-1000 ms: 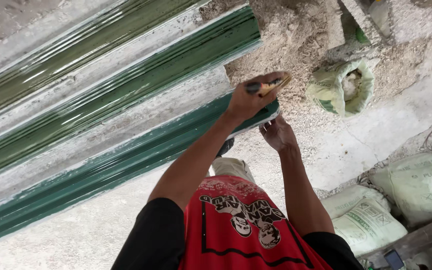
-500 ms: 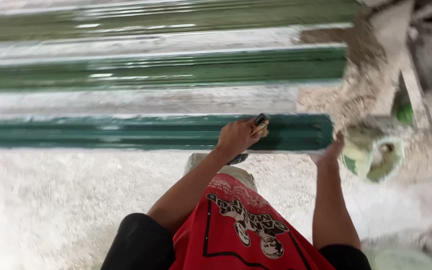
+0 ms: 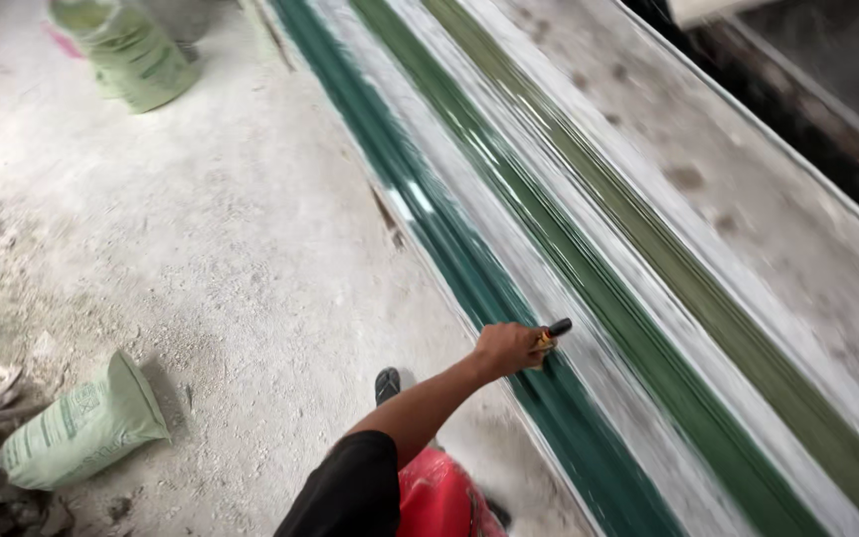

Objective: The person scrubs green mold strips with a brush, then scrapes and brushes out a large bowl. They fill a pink cup with water from a tap, pour the water into the bowl, and scoop gypsum powder from a bag into the bowl.

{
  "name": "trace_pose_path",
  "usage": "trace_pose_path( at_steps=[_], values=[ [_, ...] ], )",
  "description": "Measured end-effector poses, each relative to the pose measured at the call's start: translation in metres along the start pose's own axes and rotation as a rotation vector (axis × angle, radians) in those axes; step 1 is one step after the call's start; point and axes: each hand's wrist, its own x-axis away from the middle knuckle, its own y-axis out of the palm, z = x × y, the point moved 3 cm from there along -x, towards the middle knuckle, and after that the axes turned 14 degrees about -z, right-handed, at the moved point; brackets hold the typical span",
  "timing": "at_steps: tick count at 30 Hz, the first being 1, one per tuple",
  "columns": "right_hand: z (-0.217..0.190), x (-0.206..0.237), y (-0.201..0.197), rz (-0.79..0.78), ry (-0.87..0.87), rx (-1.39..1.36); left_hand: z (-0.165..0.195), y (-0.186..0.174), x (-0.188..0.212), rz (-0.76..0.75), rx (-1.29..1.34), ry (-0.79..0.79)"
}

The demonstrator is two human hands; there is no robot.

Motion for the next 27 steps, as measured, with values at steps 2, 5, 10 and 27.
trace_pose_path(
  at_steps=[2, 5, 10, 27],
  values=[
    [-0.013, -0.016, 0.061, -0.093, 0.080, 0.181, -0.033, -0.036, -0.004, 0.102, -0.040, 0.009],
    [-0.024, -0.042, 0.157, -0.210, 0.163, 0.414, -0.084, -0.088, -0.015, 0.141, -0.072, -0.011],
    [-0.019, -0.123, 0.344, -0.309, 0.227, 0.656, -0.178, -0.171, -0.038, 0.016, -0.053, -0.054],
    [-0.117, -0.302, 0.661, -0.538, -0.193, 0.539, -0.470, -0.388, -0.133, 0.244, 0.056, -0.027]
  ],
)
